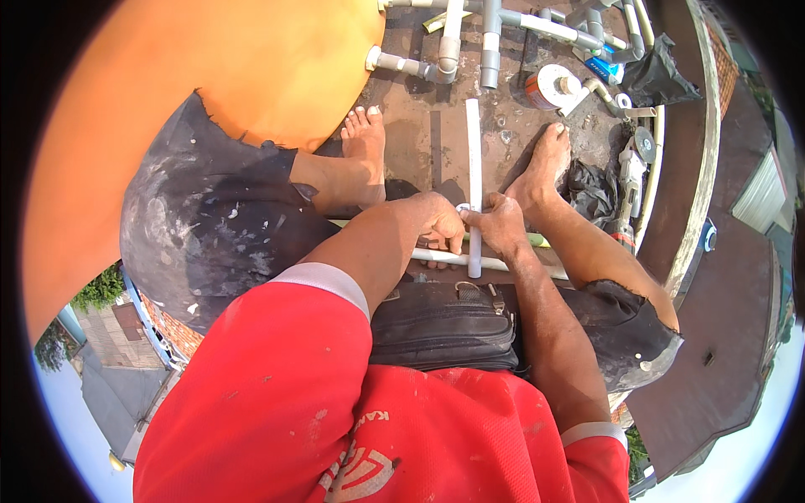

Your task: The person assembles white PVC pipes and fittings on a rooftop next to an orange water tank. They cut pipe segments with a handheld saw, apply solvent cement, and connect elbows and tees to build a plumbing manifold.

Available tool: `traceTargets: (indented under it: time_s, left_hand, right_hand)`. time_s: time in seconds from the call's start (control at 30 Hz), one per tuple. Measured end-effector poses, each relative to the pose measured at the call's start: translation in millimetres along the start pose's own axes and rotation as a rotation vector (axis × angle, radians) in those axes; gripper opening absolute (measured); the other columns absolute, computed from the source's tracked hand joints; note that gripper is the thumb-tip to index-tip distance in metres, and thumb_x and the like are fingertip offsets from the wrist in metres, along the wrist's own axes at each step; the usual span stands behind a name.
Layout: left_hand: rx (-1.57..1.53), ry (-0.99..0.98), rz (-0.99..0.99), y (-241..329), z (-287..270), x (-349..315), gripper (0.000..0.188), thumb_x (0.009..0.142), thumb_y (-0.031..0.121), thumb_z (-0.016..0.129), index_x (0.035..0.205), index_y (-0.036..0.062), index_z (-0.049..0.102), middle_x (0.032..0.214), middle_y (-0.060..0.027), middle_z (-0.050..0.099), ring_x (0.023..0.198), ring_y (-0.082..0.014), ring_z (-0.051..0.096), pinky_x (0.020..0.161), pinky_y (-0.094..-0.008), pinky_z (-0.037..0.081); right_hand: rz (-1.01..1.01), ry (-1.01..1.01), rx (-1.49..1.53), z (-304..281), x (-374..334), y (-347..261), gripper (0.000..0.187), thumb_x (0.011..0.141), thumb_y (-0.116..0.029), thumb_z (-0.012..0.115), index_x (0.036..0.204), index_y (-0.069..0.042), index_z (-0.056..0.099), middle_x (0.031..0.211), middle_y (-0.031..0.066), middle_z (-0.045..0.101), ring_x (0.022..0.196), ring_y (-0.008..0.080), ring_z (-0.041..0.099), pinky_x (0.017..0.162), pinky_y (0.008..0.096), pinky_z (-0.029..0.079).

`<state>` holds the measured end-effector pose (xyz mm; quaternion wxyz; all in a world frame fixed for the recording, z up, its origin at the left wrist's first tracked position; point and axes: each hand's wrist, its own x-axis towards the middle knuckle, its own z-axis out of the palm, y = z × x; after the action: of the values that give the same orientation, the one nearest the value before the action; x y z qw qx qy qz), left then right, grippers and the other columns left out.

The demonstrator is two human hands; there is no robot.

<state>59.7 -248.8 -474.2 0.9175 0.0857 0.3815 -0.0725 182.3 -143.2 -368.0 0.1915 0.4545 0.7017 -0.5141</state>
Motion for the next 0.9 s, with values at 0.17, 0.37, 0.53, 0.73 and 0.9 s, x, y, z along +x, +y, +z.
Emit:
traceTargets:
  time_s: [0.17,0.37,0.53,0.73,0.9]
  left_hand:
    - [0.092,0.109,0.044,6.3,5.5,-17.9,0.035,0.103,0.021,0.066,0.130,-0.0013,0.070,0.117,-0.0222,0.078,0.103,-0.0364,0.077,0.092,-0.0503,0.059]
    - [-0.459,0.656,0.695,59.6,-5.2,-48.9,0.055,0.106,0.052,0.063,0.132,0.0034,0.066,0.115,-0.0178,0.075,0.104,-0.0302,0.074,0.094,-0.0528,0.057]
    - [-0.285,0.466,1.240,154.1,21.9,-93.0,0.032,0.108,0.035,0.067,0.120,0.0051,0.065,0.093,-0.0052,0.067,0.083,-0.0159,0.066,0.071,-0.0352,0.057]
    - [-0.482,0.411,1.492,199.4,40.0,-173.9,0.027,0.111,0.035,0.065,0.102,0.0117,0.054,0.077,0.0020,0.052,0.062,-0.0084,0.050,0.052,-0.0258,0.045]
    - [-0.619,0.460,1.615,193.3,47.8,-215.4,0.025,0.114,0.034,0.060,0.104,0.0109,0.055,0.077,0.0028,0.047,0.066,-0.0103,0.047,0.056,-0.0277,0.043]
  right_hand:
    - [0.139,-0.006,0.484,-2.5,-14.5,4.7,0.027,0.095,-0.011,0.079,0.107,0.012,0.072,0.089,0.0193,0.077,0.078,0.0228,0.074,0.069,0.0380,0.059]
    - [-0.006,0.284,0.282,-14.2,-0.1,11.2,0.027,0.103,-0.014,0.067,0.114,0.010,0.061,0.088,0.0202,0.076,0.077,0.0274,0.076,0.070,0.0431,0.060]
    - [-0.114,0.201,0.644,-17.0,2.9,7.8,0.020,0.105,-0.016,0.070,0.108,0.004,0.064,0.084,0.0133,0.073,0.070,0.0228,0.073,0.065,0.0394,0.059]
    - [-0.204,-0.170,1.209,-33.4,-15.2,-2.8,0.021,0.107,-0.023,0.074,0.099,-0.006,0.063,0.070,0.0009,0.056,0.058,0.0128,0.051,0.056,0.0329,0.051]
    - [-0.279,-0.010,1.138,-46.9,-38.4,-34.5,0.015,0.105,-0.015,0.072,0.108,-0.005,0.062,0.079,-0.0016,0.053,0.061,0.0091,0.047,0.057,0.0284,0.043]
